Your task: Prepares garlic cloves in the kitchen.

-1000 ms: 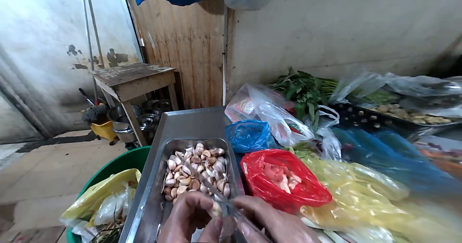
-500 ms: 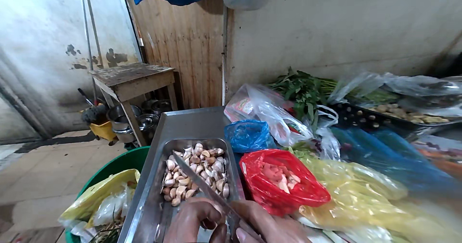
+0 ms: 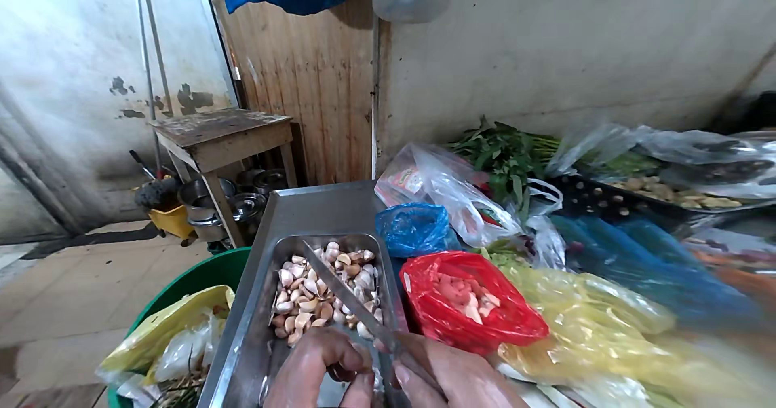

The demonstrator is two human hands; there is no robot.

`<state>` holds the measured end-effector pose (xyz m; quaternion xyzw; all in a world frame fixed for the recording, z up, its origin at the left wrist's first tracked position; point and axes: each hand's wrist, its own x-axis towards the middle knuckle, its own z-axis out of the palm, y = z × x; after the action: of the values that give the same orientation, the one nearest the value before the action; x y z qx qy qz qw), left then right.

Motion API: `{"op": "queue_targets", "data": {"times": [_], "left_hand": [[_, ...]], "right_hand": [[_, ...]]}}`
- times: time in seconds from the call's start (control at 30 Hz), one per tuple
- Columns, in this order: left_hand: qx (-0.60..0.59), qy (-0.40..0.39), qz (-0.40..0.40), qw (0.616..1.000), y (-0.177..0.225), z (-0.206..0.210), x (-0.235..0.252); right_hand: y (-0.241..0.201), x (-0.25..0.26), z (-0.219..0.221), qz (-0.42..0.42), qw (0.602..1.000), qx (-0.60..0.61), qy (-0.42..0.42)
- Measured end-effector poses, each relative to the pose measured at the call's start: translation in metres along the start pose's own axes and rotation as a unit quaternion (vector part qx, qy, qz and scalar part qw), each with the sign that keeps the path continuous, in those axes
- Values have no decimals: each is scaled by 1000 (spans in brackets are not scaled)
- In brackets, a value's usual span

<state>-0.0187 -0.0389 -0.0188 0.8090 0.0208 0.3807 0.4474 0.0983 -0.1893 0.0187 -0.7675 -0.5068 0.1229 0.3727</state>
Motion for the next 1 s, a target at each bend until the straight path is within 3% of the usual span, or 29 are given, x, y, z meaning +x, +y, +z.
{"op": "queue_targets", "data": {"times": [0.13, 0.37, 0.63, 0.83, 0.93, 1.0], "left_hand": [[-19, 6, 11, 1000, 0, 1, -1], [-10, 12, 20, 1000, 3, 4, -4], [23, 23, 29, 999, -5, 3, -5], [12, 52, -9, 999, -4, -2, -3], [-115, 73, -83, 987, -2, -3, 0], [-279, 78, -162, 943, 2, -6, 4]], "right_hand": [[5, 2, 2, 7, 1000, -7, 5], [6, 10, -3, 93, 994, -1, -65], [8, 11, -3, 108, 992, 11, -67], [15, 11, 1, 80, 997, 7, -21], [15, 12, 1, 83, 996, 5, -15], [14, 11, 0, 89, 996, 2, -21]]}}
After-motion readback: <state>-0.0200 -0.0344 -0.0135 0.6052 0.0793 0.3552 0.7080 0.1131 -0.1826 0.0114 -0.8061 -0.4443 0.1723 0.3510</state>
